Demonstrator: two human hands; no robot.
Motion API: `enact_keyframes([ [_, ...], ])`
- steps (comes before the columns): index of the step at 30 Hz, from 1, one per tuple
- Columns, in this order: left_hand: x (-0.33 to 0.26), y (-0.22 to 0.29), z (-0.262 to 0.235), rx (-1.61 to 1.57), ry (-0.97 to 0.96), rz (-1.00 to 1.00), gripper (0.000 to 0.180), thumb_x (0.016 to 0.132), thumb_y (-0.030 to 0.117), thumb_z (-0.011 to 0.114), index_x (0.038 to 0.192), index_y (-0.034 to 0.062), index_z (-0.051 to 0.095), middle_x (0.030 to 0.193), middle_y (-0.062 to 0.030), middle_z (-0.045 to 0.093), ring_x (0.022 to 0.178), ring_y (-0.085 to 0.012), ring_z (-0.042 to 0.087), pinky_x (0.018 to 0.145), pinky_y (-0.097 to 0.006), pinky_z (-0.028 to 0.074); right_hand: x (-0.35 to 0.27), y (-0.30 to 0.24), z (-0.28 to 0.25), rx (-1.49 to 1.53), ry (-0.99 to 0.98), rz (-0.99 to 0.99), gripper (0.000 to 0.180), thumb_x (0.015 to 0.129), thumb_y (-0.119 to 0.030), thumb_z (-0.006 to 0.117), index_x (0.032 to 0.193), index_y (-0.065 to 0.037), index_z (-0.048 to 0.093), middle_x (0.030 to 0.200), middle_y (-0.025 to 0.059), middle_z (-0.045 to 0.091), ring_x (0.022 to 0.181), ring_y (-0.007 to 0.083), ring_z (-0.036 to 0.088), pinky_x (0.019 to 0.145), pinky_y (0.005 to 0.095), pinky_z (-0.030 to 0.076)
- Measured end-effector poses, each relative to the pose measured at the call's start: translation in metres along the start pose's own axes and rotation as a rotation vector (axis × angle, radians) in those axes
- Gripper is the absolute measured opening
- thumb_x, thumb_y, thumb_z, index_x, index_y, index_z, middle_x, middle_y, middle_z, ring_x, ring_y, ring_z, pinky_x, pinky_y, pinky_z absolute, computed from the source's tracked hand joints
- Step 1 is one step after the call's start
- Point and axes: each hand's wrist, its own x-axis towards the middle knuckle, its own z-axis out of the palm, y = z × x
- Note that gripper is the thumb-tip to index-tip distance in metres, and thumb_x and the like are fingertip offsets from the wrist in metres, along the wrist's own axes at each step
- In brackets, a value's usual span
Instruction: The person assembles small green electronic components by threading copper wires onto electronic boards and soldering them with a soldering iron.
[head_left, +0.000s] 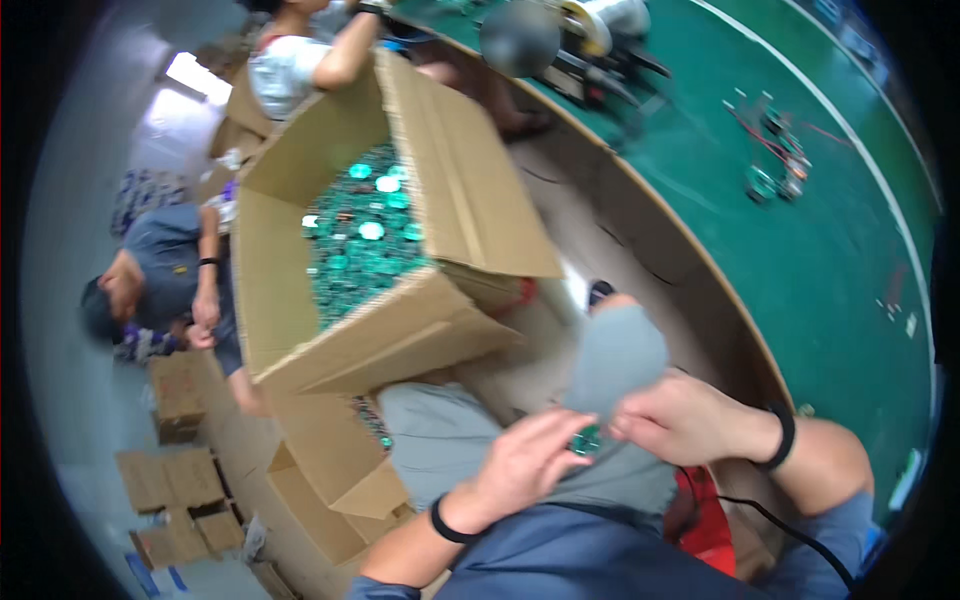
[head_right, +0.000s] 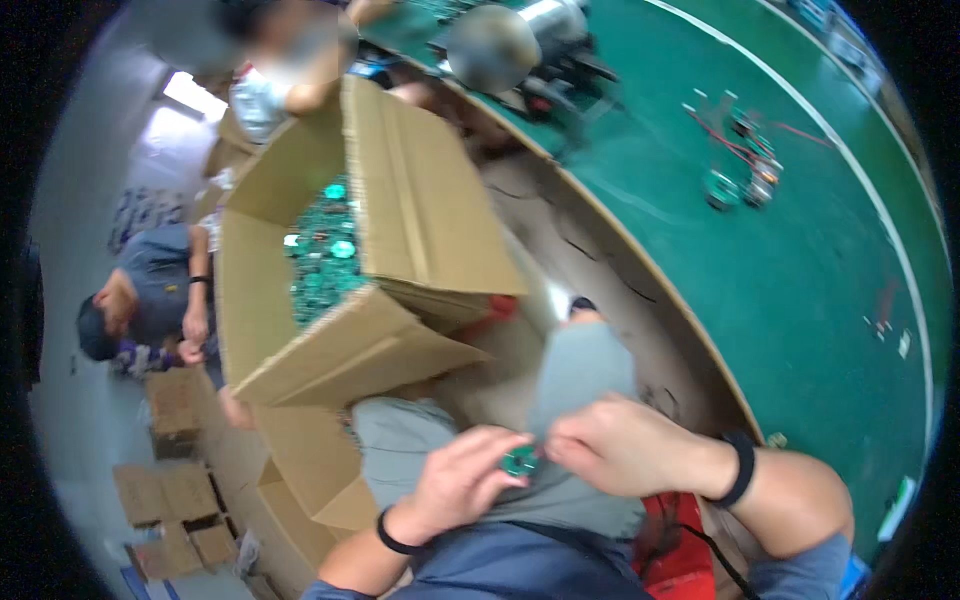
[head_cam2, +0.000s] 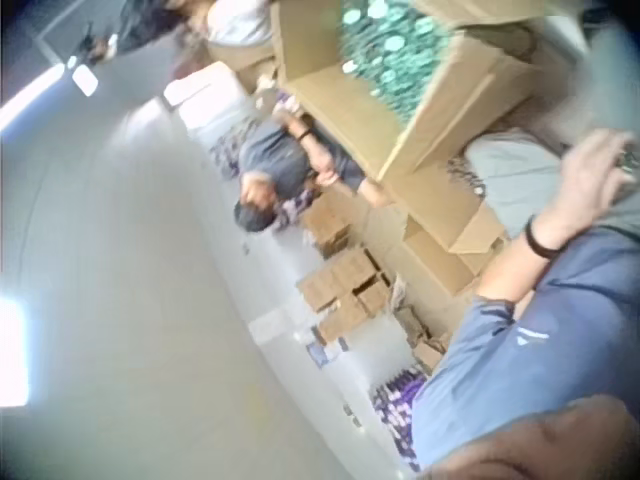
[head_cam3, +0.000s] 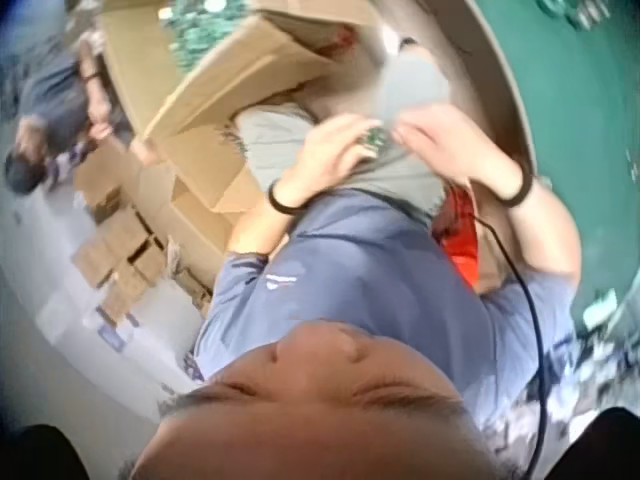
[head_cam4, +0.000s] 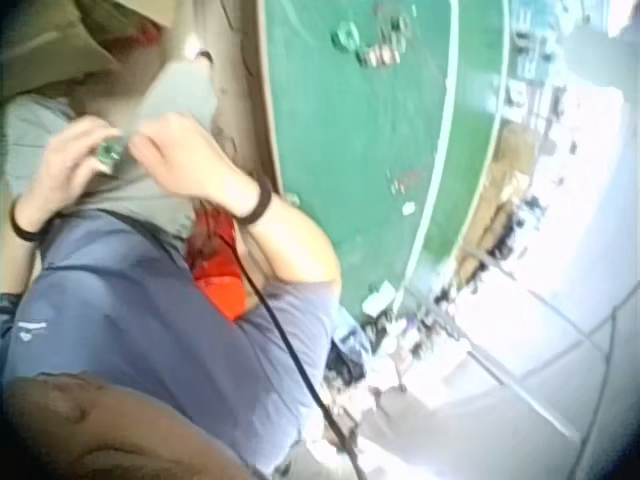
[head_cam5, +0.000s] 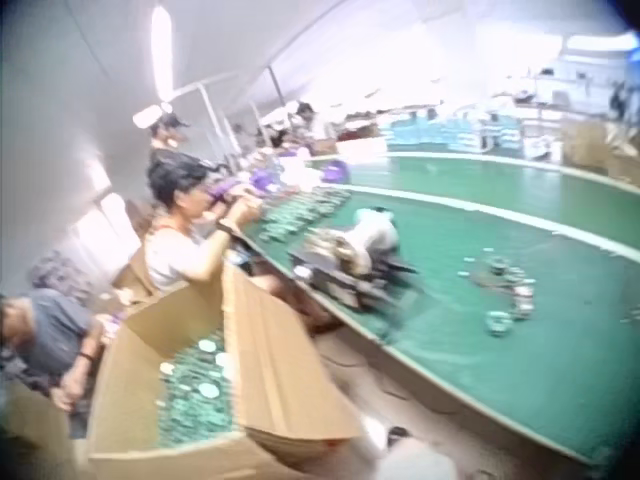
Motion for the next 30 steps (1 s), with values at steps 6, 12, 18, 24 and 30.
enact_keyframes([
  [6,0.011,-0.001,0.001,-0.019,-0.025,0.019,0.042,0.078,0.013,0.081,0.116,0.0011,0.066,0.101,-0.0154,0.069,0.088,-0.0309,0.068,0.077,-0.037,0.055,-0.008,-0.007,0.007,0.12,-0.053,0.057,0.019,0.089,-0.01,0.053,0.073,-0.001,0.059,0.067,0.0218,0.06,0.063,0.0427,0.061,0.061,0.0489,0.048],
  [12,0.007,0.002,0.004,0.003,0.005,0.022,0.042,0.076,0.012,0.081,0.114,0.0007,0.067,0.099,-0.0152,0.069,0.085,-0.0302,0.068,0.073,-0.037,0.055,-0.012,-0.006,0.01,0.04,-0.085,-0.026,0.016,0.091,-0.011,0.056,0.083,-0.001,0.065,0.066,0.0179,0.062,0.06,0.035,0.063,0.058,0.043,0.049],
  [18,0.009,0.002,0.005,-0.001,-0.008,0.018,0.041,0.076,0.01,0.081,0.114,0.0008,0.067,0.098,-0.0148,0.069,0.084,-0.0301,0.068,0.073,-0.037,0.055,-0.01,-0.002,0.01,0.026,0.06,-0.008,0.015,0.09,-0.009,0.056,0.08,-0.002,0.064,0.066,0.0183,0.061,0.06,0.0363,0.063,0.058,0.0427,0.049],
  [24,0.01,0.003,0.004,0.025,-0.027,0.03,0.041,0.076,0.01,0.081,0.114,0.001,0.067,0.098,-0.0142,0.069,0.084,-0.0294,0.067,0.073,-0.037,0.055,-0.007,-0.002,0.008,-0.01,0.068,0.02,0.015,0.09,-0.01,0.055,0.08,-0.003,0.064,0.066,0.0185,0.061,0.06,0.0364,0.062,0.058,0.0433,0.049],
  [30,0.008,0.0,0.005,0.026,-0.019,0.029,0.042,0.076,0.012,0.081,0.114,0.0012,0.067,0.097,-0.0136,0.069,0.083,-0.0289,0.067,0.072,-0.036,0.055,-0.008,0.004,0.008,-0.066,-0.003,0.073,0.015,0.09,-0.01,0.055,0.08,-0.002,0.064,0.067,0.0184,0.062,0.061,0.0361,0.063,0.06,0.0435,0.05],
])
